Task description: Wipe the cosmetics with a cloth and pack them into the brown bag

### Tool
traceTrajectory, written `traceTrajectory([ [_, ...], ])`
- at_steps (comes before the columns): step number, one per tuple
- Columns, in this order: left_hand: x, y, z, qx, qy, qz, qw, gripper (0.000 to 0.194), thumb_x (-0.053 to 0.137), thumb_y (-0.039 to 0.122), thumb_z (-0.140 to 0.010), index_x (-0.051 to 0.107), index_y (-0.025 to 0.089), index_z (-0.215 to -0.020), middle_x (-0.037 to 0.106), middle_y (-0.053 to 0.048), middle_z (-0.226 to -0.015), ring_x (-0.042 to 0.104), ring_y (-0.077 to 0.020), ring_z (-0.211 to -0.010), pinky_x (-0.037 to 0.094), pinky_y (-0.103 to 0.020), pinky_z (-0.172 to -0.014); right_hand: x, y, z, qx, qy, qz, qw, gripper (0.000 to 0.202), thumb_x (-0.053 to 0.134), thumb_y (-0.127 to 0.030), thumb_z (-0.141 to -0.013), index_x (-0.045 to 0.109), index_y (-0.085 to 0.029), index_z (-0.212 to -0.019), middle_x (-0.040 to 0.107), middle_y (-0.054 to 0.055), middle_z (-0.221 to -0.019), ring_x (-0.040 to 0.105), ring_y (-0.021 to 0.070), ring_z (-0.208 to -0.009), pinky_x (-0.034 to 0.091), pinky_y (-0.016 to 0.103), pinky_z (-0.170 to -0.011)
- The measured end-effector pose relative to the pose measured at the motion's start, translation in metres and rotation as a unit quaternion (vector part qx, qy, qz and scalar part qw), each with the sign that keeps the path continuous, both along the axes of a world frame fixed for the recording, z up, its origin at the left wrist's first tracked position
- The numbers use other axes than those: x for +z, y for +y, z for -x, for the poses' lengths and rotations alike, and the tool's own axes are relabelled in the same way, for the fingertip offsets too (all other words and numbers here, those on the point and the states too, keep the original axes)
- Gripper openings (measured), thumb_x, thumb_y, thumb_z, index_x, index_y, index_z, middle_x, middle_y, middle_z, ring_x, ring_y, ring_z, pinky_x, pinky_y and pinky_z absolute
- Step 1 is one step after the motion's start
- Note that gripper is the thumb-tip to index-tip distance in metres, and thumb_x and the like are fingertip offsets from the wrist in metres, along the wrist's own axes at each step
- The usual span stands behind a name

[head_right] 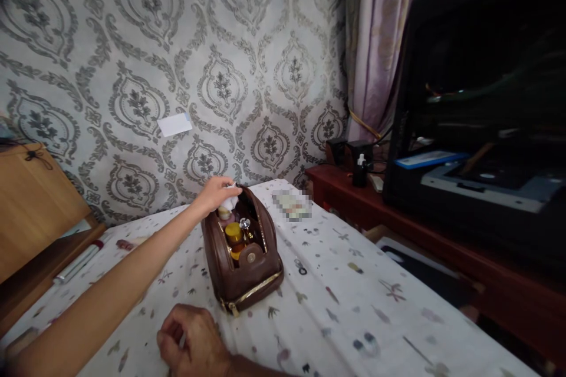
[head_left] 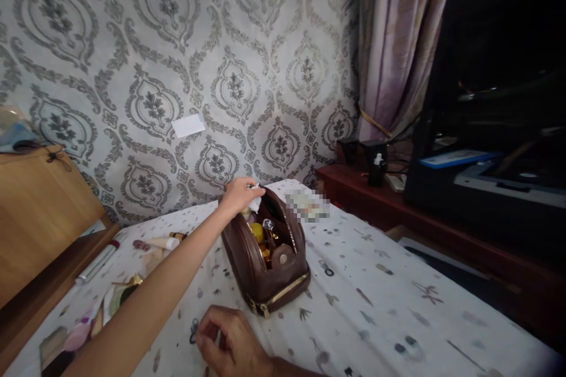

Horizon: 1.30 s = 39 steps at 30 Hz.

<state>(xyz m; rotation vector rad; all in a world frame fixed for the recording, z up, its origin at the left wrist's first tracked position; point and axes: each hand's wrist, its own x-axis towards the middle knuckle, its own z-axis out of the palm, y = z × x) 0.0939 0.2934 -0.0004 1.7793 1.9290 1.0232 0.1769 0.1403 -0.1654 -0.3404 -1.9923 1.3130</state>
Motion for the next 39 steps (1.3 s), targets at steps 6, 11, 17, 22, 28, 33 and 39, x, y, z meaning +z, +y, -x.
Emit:
traceTrajectory([
  [6, 0.004, 0.000, -0.007, -0.041, 0.053, 0.026, 0.997, 0.028, 0.069, 0.028, -0.068, 0.053, 0.019, -0.047, 0.040, 0.006, -0.041, 0.041, -0.0115, -0.048, 0.027, -0.024, -0.049, -0.001, 0.001, 0.001, -0.007, -0.005, -0.008, 1.000, 0.012, 0.054, -0.028, -0.079, 0.055, -0.019, -0.071, 0.057, -0.001, -0.065, 0.053, 0.0116, -0.062, 0.039, 0.019, -0.054],
  [11, -0.003, 0.007, -0.009, -0.022, 0.041, 0.040, 0.998, 0.021, 0.065, 0.025, -0.071, 0.055, 0.020, -0.053, 0.040, 0.007, -0.041, 0.040, -0.0110, -0.045, 0.026, -0.024, -0.046, -0.007, 0.003, 0.003, 0.002, 0.010, -0.019, 1.000, 0.012, 0.055, -0.027, -0.079, 0.057, -0.018, -0.071, 0.057, -0.002, -0.065, 0.053, 0.0113, -0.061, 0.039, 0.019, -0.054],
  [17, -0.012, 0.016, -0.005, -0.031, 0.029, 0.072, 0.996, 0.018, 0.067, 0.022, -0.073, 0.055, 0.018, -0.060, 0.045, 0.007, -0.042, 0.043, -0.0099, -0.040, 0.028, -0.022, -0.044, -0.012, 0.003, 0.005, 0.010, -0.021, -0.001, 1.000, 0.009, 0.057, -0.025, -0.079, 0.057, -0.019, -0.072, 0.057, -0.002, -0.066, 0.052, 0.0104, -0.059, 0.039, 0.018, -0.052],
  [22, -0.010, 0.017, -0.002, -0.042, 0.049, 0.101, 0.993, 0.027, 0.066, 0.022, -0.081, 0.052, 0.017, -0.059, 0.042, 0.009, -0.043, 0.039, -0.0074, -0.038, 0.029, -0.021, -0.042, -0.010, 0.001, 0.006, 0.017, -0.009, 0.000, 1.000, 0.009, 0.055, -0.023, -0.076, 0.054, -0.019, -0.068, 0.052, -0.004, -0.060, 0.050, 0.0094, -0.055, 0.037, 0.018, -0.051],
  [28, -0.011, 0.019, -0.002, -0.014, 0.114, 0.106, 0.988, 0.030, 0.064, 0.032, -0.090, 0.056, 0.015, -0.068, 0.047, 0.008, -0.056, 0.041, -0.0062, -0.045, 0.039, -0.021, -0.047, -0.013, 0.003, 0.008, 0.028, -0.003, -0.006, 1.000, 0.012, 0.054, -0.023, -0.077, 0.052, -0.019, -0.066, 0.050, -0.004, -0.057, 0.048, 0.0084, -0.051, 0.033, 0.016, -0.046],
  [33, -0.013, 0.023, -0.002, -0.001, 0.144, 0.114, 0.983, 0.025, 0.063, 0.035, -0.092, 0.062, 0.013, -0.079, 0.060, 0.003, -0.070, 0.056, -0.0095, -0.058, 0.049, -0.024, -0.056, -0.013, 0.002, 0.008, 0.020, -0.011, -0.020, 1.000, 0.011, 0.056, -0.020, -0.076, 0.051, -0.019, -0.066, 0.050, -0.005, -0.058, 0.047, 0.0083, -0.051, 0.035, 0.017, -0.048],
  [39, -0.015, 0.030, -0.002, 0.012, 0.165, 0.111, 0.980, 0.023, 0.063, 0.035, -0.092, 0.064, 0.013, -0.087, 0.065, 0.000, -0.081, 0.062, -0.0127, -0.069, 0.054, -0.029, -0.065, -0.007, 0.000, 0.006, 0.012, -0.019, -0.009, 1.000, 0.010, 0.056, -0.018, -0.075, 0.053, -0.019, -0.065, 0.051, -0.005, -0.055, 0.048, 0.0085, -0.049, 0.038, 0.018, -0.051],
])
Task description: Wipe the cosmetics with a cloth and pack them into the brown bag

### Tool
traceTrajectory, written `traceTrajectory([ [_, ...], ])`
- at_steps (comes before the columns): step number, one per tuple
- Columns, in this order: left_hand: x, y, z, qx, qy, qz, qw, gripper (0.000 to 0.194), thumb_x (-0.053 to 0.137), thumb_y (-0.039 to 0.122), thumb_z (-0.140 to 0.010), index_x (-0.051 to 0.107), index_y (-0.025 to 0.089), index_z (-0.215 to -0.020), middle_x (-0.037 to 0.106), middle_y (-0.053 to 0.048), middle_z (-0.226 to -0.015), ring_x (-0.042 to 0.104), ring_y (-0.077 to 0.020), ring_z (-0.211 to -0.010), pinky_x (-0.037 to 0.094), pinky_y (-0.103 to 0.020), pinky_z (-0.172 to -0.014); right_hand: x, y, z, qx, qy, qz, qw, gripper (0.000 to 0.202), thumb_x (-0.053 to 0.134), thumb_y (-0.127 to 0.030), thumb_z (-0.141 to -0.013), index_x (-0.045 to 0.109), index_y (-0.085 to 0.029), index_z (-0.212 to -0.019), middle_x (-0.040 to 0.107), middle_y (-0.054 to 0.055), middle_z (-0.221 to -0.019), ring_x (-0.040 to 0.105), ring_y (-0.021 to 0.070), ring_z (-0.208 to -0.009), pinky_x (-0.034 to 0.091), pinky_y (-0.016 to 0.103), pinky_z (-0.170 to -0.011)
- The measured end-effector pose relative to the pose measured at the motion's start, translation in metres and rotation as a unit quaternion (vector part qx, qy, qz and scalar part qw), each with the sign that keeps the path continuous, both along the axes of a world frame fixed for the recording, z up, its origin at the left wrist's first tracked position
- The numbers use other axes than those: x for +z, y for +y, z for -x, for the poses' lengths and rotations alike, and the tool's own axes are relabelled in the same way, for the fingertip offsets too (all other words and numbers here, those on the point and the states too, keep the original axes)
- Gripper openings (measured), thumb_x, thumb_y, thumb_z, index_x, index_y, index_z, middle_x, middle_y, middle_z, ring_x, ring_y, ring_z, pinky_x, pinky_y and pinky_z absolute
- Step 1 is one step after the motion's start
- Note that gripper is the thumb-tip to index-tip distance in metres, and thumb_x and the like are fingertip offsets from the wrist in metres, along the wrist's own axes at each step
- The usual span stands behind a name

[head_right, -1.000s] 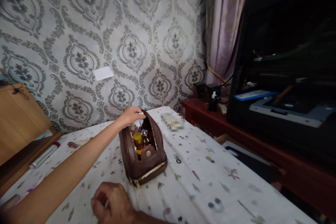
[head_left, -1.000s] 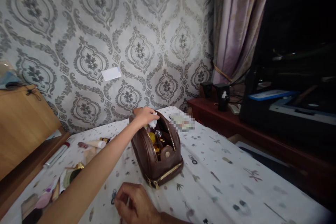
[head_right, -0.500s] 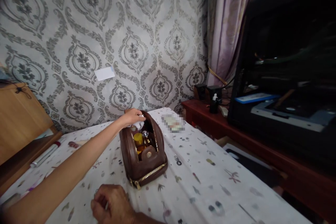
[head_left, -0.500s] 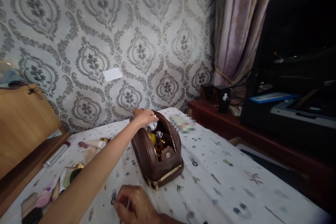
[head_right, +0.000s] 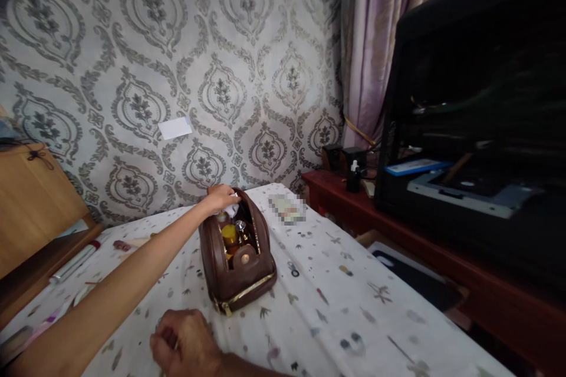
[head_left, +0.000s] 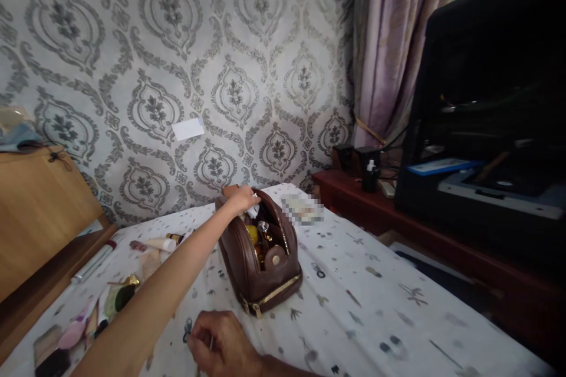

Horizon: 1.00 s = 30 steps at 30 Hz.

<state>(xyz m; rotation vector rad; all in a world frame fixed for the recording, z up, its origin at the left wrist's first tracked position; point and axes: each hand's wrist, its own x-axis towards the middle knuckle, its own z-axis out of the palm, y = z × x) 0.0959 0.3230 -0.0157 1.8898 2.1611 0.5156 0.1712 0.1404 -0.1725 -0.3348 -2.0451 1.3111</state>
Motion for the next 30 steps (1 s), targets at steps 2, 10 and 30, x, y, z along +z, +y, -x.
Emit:
traceTrajectory([
  [2, 0.000, 0.001, 0.000, -0.004, 0.004, 0.003, 1.000, 0.022, 0.063, 0.035, -0.092, 0.064, 0.013, -0.089, 0.066, -0.001, -0.084, 0.063, -0.0135, -0.072, 0.055, -0.030, -0.067, 0.001, 0.000, 0.000, -0.002, 0.001, 0.001, 1.000, 0.010, 0.056, -0.019, -0.074, 0.054, -0.019, -0.064, 0.050, -0.005, -0.056, 0.046, 0.0083, -0.049, 0.039, 0.018, -0.051],
  [10, 0.004, -0.002, -0.003, -0.016, 0.016, 0.019, 1.000, 0.022, 0.063, 0.034, -0.092, 0.065, 0.013, -0.096, 0.068, -0.003, -0.092, 0.066, -0.0160, -0.081, 0.056, -0.034, -0.073, 0.002, -0.002, -0.002, -0.009, -0.008, 0.001, 1.000, 0.013, 0.056, -0.020, -0.075, 0.053, -0.018, -0.063, 0.048, -0.005, -0.055, 0.045, 0.0081, -0.049, 0.036, 0.018, -0.050],
  [30, 0.023, -0.010, 0.008, 0.041, -0.180, -0.142, 0.972, 0.015, 0.060, 0.029, -0.088, 0.063, 0.015, -0.091, 0.058, 0.004, -0.066, 0.054, -0.0107, -0.051, 0.042, -0.023, -0.050, 0.005, -0.005, -0.006, 0.000, -0.006, 0.020, 1.000, 0.014, 0.054, -0.023, -0.079, 0.052, -0.019, -0.065, 0.047, -0.006, -0.054, 0.042, 0.0078, -0.048, 0.033, 0.019, -0.050],
])
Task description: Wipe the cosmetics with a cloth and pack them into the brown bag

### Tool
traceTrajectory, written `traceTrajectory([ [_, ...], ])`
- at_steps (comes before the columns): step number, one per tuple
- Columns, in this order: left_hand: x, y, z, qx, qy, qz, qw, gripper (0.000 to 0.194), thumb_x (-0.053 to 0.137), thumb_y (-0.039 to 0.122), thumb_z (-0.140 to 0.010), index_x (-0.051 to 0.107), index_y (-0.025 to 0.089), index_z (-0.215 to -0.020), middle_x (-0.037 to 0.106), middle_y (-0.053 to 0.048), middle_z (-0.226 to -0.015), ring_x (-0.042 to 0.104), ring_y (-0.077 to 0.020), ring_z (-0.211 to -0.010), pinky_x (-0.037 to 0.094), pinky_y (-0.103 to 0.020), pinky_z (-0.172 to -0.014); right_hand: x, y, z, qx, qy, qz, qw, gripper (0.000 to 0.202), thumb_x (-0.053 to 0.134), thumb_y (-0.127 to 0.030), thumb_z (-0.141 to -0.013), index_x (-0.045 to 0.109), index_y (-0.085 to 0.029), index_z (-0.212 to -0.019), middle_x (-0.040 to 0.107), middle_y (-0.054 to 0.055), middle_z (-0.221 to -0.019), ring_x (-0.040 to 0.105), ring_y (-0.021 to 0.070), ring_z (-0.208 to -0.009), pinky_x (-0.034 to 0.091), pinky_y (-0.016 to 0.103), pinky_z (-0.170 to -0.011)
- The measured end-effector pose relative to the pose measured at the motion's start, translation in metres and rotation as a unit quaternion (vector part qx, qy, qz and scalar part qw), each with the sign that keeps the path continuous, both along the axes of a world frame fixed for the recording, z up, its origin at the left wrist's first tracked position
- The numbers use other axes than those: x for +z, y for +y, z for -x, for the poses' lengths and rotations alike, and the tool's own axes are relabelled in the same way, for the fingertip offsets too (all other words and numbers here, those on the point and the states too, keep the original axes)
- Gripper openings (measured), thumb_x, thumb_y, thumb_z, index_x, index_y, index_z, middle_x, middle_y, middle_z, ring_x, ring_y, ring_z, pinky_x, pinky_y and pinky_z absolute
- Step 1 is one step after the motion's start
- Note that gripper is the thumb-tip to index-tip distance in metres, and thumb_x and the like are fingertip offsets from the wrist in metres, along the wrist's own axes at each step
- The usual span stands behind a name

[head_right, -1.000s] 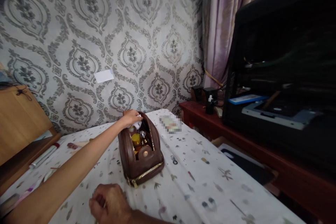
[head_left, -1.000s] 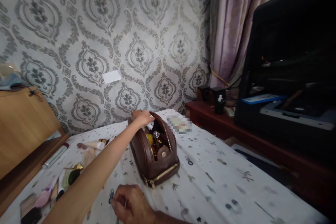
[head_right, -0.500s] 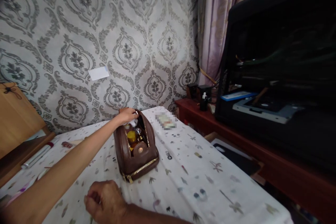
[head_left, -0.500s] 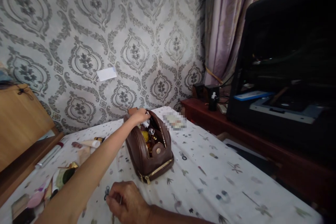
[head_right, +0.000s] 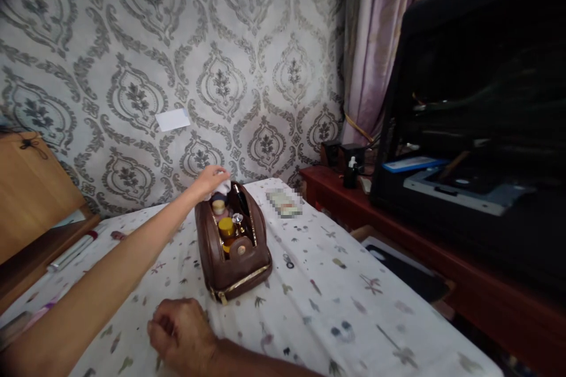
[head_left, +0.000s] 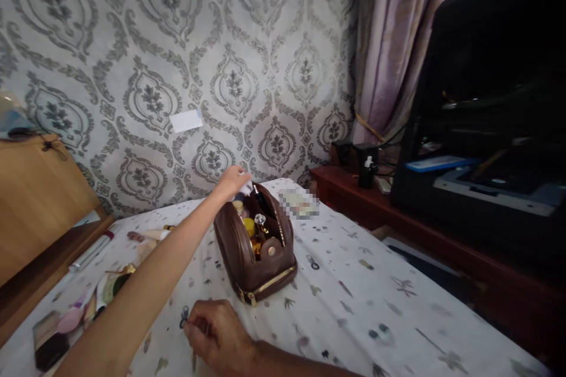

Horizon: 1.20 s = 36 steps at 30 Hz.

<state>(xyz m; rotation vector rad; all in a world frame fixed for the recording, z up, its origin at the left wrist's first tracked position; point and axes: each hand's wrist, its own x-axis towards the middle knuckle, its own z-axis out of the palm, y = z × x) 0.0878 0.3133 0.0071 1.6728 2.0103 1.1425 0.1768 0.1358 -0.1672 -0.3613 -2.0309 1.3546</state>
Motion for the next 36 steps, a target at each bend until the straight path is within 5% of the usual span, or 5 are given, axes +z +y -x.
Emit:
traceTrajectory([
  [7, 0.017, -0.076, 0.042, 0.009, -0.100, -0.111, 0.989, 0.025, 0.047, 0.042, -0.087, 0.057, 0.019, -0.085, 0.045, 0.005, -0.058, 0.042, -0.0098, -0.043, 0.027, -0.019, -0.038, 0.005, 0.003, -0.001, 0.022, 0.024, -0.001, 0.999, 0.017, 0.049, -0.026, -0.082, 0.049, -0.020, -0.066, 0.046, -0.005, -0.053, 0.040, 0.0088, -0.048, 0.030, 0.020, -0.049],
  [15, -0.086, -0.199, 0.103, 0.102, 0.000, -0.050, 0.994, 0.037, 0.043, 0.046, -0.086, 0.047, 0.020, -0.059, 0.037, 0.005, -0.052, 0.041, -0.0123, -0.052, 0.033, -0.023, -0.051, 0.003, 0.003, 0.000, 0.060, -0.038, 0.016, 0.997, 0.034, 0.044, -0.044, -0.093, 0.048, -0.020, -0.069, 0.046, -0.003, -0.058, 0.048, 0.0126, -0.054, 0.036, 0.023, -0.051],
  [19, -0.114, -0.252, 0.117, 0.150, 0.083, 0.006, 0.985, 0.038, 0.045, 0.044, -0.088, 0.048, 0.020, -0.058, 0.046, 0.003, -0.056, 0.048, -0.0149, -0.060, 0.035, -0.026, -0.061, 0.005, 0.003, 0.001, 0.069, -0.054, 0.022, 0.996, 0.042, 0.044, -0.053, -0.093, 0.050, -0.020, -0.068, 0.048, -0.002, -0.057, 0.052, 0.0144, -0.056, 0.041, 0.024, -0.054],
  [28, -0.108, -0.337, 0.205, 0.373, 0.199, 0.092, 0.902, 0.032, 0.040, 0.036, -0.094, 0.068, 0.021, -0.092, 0.072, -0.009, -0.089, 0.064, -0.0270, -0.089, 0.040, -0.032, -0.074, 0.010, 0.009, 0.011, 0.060, -0.138, 0.172, 0.974, 0.059, 0.059, -0.076, -0.072, 0.058, -0.018, -0.063, 0.052, 0.000, -0.048, 0.044, 0.0121, -0.047, 0.033, 0.025, -0.048],
  [36, -0.120, -0.367, 0.229, 0.405, 0.229, 0.123, 0.876, 0.033, 0.040, 0.034, -0.093, 0.069, 0.021, -0.102, 0.073, -0.008, -0.100, 0.066, -0.0266, -0.094, 0.044, -0.033, -0.078, 0.020, 0.008, 0.027, 0.033, -0.101, 0.308, 0.946, 0.049, 0.075, -0.064, -0.064, 0.063, -0.017, -0.066, 0.061, 0.002, -0.064, 0.050, 0.0111, -0.050, 0.034, 0.023, -0.047],
])
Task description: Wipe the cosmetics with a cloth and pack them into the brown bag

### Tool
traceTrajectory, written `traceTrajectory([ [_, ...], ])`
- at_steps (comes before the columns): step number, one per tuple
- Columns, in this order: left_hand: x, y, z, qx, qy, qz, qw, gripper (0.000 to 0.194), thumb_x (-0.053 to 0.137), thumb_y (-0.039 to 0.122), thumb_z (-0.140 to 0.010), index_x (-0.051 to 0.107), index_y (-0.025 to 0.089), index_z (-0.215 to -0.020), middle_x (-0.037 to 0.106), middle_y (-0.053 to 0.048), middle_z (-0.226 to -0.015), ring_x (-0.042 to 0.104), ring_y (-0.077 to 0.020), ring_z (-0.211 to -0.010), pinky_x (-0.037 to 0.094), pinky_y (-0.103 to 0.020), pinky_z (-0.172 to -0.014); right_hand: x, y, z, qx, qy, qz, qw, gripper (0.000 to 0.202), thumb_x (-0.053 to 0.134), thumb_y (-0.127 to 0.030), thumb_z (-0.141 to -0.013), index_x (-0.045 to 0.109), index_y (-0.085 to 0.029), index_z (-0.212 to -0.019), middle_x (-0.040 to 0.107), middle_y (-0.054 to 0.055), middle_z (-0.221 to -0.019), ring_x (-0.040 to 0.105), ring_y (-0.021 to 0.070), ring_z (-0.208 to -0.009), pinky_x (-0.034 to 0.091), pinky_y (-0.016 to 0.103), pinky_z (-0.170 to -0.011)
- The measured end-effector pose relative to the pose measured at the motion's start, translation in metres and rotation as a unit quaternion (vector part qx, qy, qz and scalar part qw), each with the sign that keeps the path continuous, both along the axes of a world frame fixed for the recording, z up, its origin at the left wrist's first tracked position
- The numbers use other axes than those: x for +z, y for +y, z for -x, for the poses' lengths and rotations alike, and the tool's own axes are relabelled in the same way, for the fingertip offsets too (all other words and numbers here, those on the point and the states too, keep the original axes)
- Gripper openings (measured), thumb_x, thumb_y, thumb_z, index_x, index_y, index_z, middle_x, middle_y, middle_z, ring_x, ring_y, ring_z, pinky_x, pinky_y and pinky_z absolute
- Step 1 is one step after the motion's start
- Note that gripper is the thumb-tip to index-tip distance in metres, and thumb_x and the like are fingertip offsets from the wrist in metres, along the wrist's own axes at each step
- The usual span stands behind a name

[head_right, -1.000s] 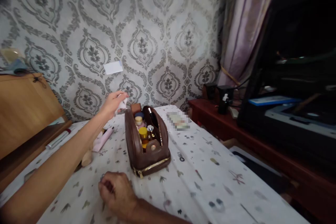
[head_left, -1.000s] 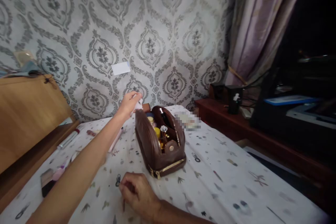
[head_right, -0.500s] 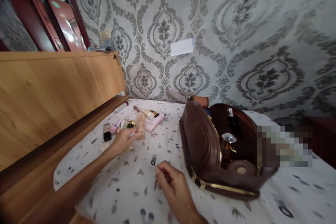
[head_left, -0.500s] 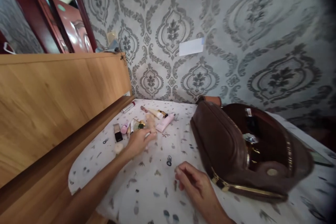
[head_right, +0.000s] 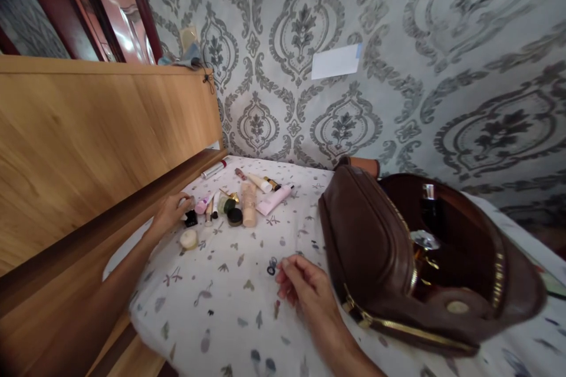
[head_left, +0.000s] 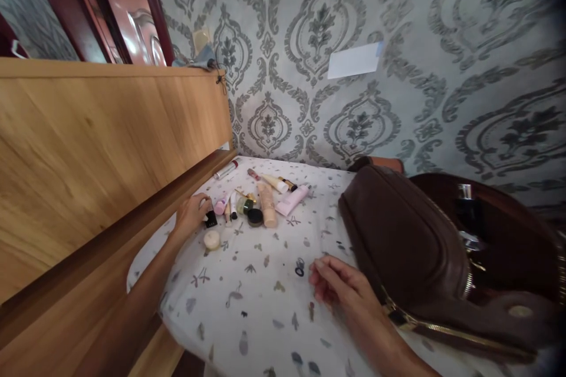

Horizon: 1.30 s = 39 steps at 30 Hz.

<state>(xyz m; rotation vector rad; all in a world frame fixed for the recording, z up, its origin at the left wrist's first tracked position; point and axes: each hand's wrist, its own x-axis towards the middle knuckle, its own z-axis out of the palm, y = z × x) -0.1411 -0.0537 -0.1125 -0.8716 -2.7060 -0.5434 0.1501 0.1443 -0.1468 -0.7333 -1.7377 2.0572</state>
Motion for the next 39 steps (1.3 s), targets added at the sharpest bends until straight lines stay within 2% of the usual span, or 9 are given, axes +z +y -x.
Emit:
traceTrajectory([
  [4, 0.006, 0.014, -0.017, -0.038, 0.025, 0.033, 0.998, 0.032, 0.039, 0.034, -0.096, 0.067, 0.024, -0.108, 0.068, -0.007, -0.110, 0.063, -0.0240, -0.102, 0.044, -0.032, -0.083, -0.011, -0.005, 0.004, -0.001, 0.006, -0.053, 0.999, 0.056, 0.069, -0.072, -0.066, 0.062, -0.017, -0.066, 0.060, 0.001, -0.058, 0.049, 0.0117, -0.049, 0.035, 0.024, -0.047],
  [8, 0.011, 0.037, -0.032, -0.098, 0.024, 0.112, 0.989, 0.025, 0.047, 0.034, -0.094, 0.069, 0.026, -0.100, 0.067, -0.005, -0.106, 0.063, -0.0234, -0.100, 0.044, -0.031, -0.081, -0.019, -0.005, 0.001, 0.020, -0.011, -0.113, 0.993, 0.061, 0.061, -0.078, -0.070, 0.062, -0.017, -0.067, 0.055, 0.000, -0.049, 0.046, 0.0118, -0.047, 0.035, 0.025, -0.048],
  [14, 0.010, 0.055, -0.041, -0.079, 0.010, 0.200, 0.977, 0.029, 0.058, 0.034, -0.086, 0.067, 0.014, -0.106, 0.067, -0.019, -0.114, 0.063, -0.0364, -0.106, 0.045, -0.043, -0.085, -0.019, -0.003, -0.003, 0.036, -0.002, -0.120, 0.992, 0.061, 0.057, -0.078, -0.074, 0.060, -0.018, -0.068, 0.054, 0.000, -0.050, 0.044, 0.0123, -0.047, 0.034, 0.026, -0.048],
  [18, 0.012, 0.058, -0.047, -0.069, 0.000, 0.221, 0.973, 0.033, 0.059, 0.032, -0.085, 0.064, 0.014, -0.111, 0.066, -0.022, -0.120, 0.062, -0.0384, -0.112, 0.044, -0.045, -0.089, -0.021, -0.002, -0.003, 0.039, -0.008, -0.123, 0.992, 0.062, 0.056, -0.080, -0.073, 0.060, -0.018, -0.069, 0.055, 0.000, -0.051, 0.045, 0.0124, -0.047, 0.034, 0.025, -0.047],
  [21, 0.014, 0.057, -0.051, -0.059, -0.016, 0.224, 0.973, 0.029, 0.058, 0.028, -0.085, 0.064, 0.015, -0.110, 0.068, -0.021, -0.113, 0.064, -0.0380, -0.108, 0.043, -0.046, -0.089, -0.021, -0.002, -0.004, 0.040, -0.009, -0.135, 0.990, 0.062, 0.055, -0.079, -0.075, 0.060, -0.018, -0.068, 0.054, 0.000, -0.051, 0.044, 0.0120, -0.048, 0.034, 0.025, -0.048],
  [26, 0.014, 0.050, -0.050, -0.042, -0.056, 0.184, 0.980, 0.035, 0.056, 0.018, -0.079, 0.060, 0.017, -0.113, 0.071, -0.018, -0.106, 0.065, -0.0345, -0.104, 0.044, -0.040, -0.084, -0.023, -0.002, -0.005, 0.050, -0.010, -0.152, 0.987, 0.060, 0.051, -0.077, -0.079, 0.059, -0.018, -0.069, 0.054, 0.000, -0.051, 0.043, 0.0116, -0.048, 0.032, 0.025, -0.048],
  [33, 0.017, 0.028, -0.032, -0.021, -0.127, 0.040, 0.991, 0.035, 0.057, 0.028, -0.075, 0.059, 0.020, -0.110, 0.070, -0.009, -0.098, 0.064, -0.0275, -0.093, 0.046, -0.035, -0.077, -0.022, -0.003, -0.004, 0.052, -0.010, -0.146, 0.988, 0.062, 0.051, -0.079, -0.077, 0.058, -0.019, -0.069, 0.053, 0.000, -0.051, 0.040, 0.0110, -0.047, 0.030, 0.024, -0.047],
  [37, 0.033, 0.020, -0.048, -0.089, -0.180, -0.044, 0.979, 0.033, 0.054, 0.035, -0.077, 0.062, 0.020, -0.105, 0.068, -0.006, -0.107, 0.064, -0.0212, -0.086, 0.049, -0.030, -0.073, -0.017, -0.003, -0.005, 0.056, -0.003, -0.137, 0.989, 0.061, 0.051, -0.078, -0.078, 0.057, -0.018, -0.068, 0.054, -0.001, -0.051, 0.041, 0.0105, -0.046, 0.030, 0.024, -0.047],
  [39, 0.040, 0.021, -0.067, -0.162, -0.262, -0.084, 0.948, 0.033, 0.058, 0.040, -0.076, 0.065, 0.021, -0.102, 0.068, -0.004, -0.102, 0.063, -0.0191, -0.079, 0.049, -0.028, -0.068, -0.016, -0.004, -0.006, 0.057, 0.011, -0.126, 0.990, 0.058, 0.054, -0.076, -0.078, 0.060, -0.018, -0.074, 0.057, 0.000, -0.055, 0.046, 0.0116, -0.049, 0.033, 0.025, -0.049],
])
